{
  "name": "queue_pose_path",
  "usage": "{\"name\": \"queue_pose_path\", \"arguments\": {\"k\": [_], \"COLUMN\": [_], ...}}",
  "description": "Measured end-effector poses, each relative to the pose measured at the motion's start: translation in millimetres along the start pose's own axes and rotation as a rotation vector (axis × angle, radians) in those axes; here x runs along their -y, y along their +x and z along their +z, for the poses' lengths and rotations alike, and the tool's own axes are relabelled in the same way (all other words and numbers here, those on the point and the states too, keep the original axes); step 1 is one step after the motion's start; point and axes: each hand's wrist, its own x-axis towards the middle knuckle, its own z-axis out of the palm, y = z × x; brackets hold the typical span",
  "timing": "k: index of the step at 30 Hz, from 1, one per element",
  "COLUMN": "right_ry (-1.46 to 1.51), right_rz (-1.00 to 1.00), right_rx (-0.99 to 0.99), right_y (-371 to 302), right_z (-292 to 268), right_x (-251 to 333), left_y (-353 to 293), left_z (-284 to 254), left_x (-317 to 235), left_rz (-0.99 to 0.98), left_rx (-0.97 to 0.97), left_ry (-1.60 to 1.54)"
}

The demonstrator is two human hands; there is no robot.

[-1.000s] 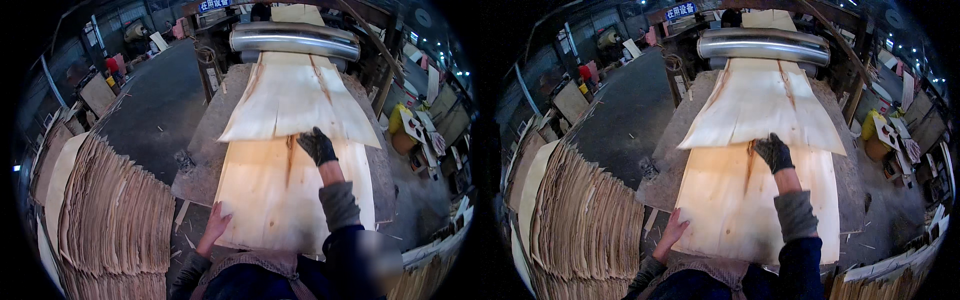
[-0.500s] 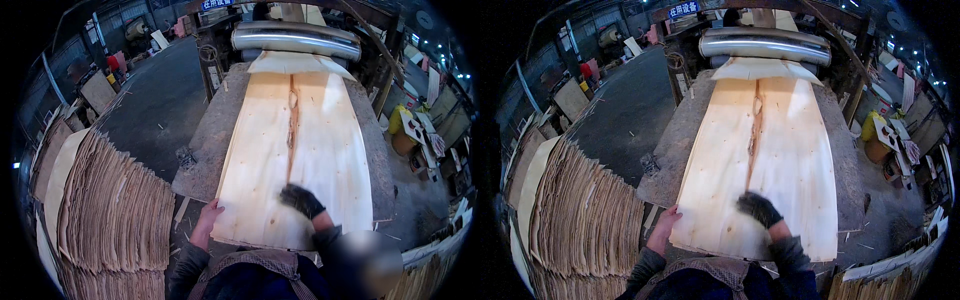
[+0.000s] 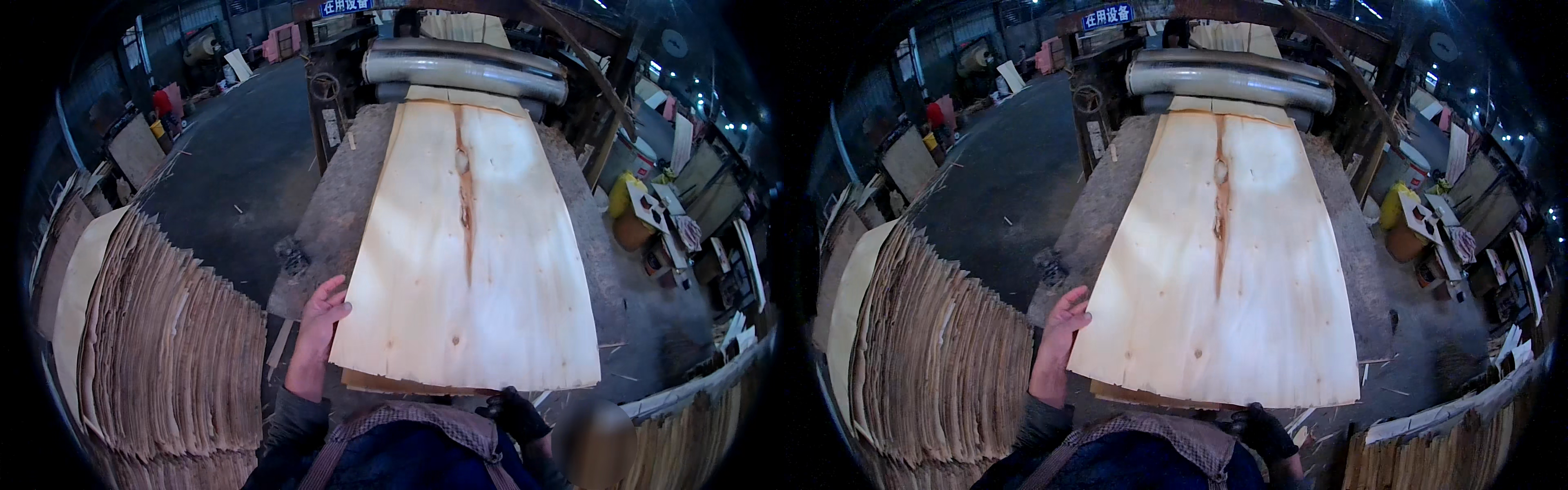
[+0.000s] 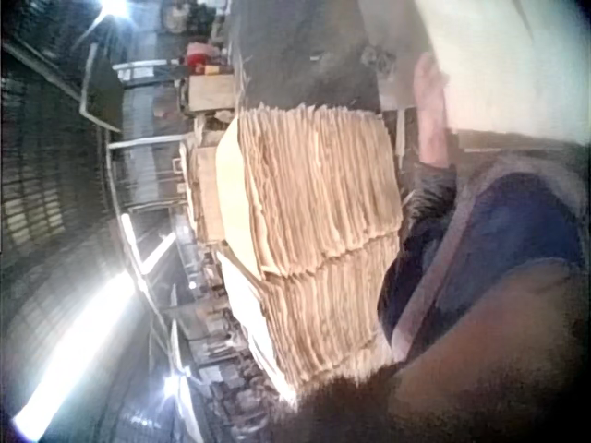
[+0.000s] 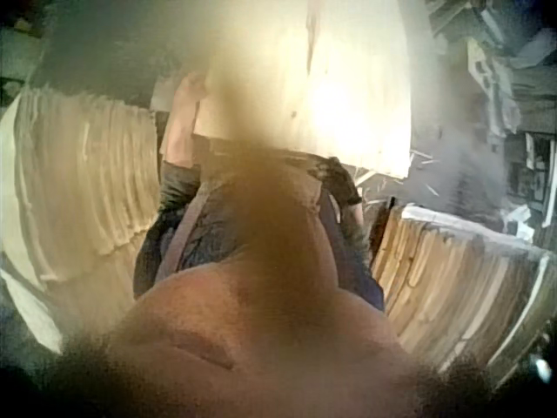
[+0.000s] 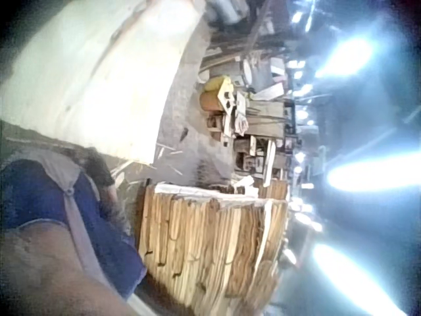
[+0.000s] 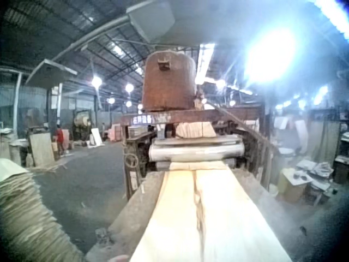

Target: The person handles wood veneer sheets from a large stack, aligns them on a work surface, and feeds them through a roller machine.

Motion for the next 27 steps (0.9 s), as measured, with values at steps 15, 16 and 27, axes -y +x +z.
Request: {"name": "queue_pose_path", "arguments": {"k": [15,16,27], "right_ry": [0.227,0.222,0.181], "right_rz": [-0.404,-0.416,-0.478], "right_rx": [0.120,0.108,0.505], "right_y": [141.8,158.5,322.1], "right_z": [66.5,70.9,96.1], "right_x": [132.3,145.4,218.2], "left_y": [19.3,11.5,-0.1], "left_z": [-67.5,-65.3,-68.4], "left_x": [113.9,122.8,154.0], "left_rz": [0.004,0.026,-0.047], "left_rx": [-0.075,-0.078,-0.179], "left_ry": [0.617,0.891,1.268]}}
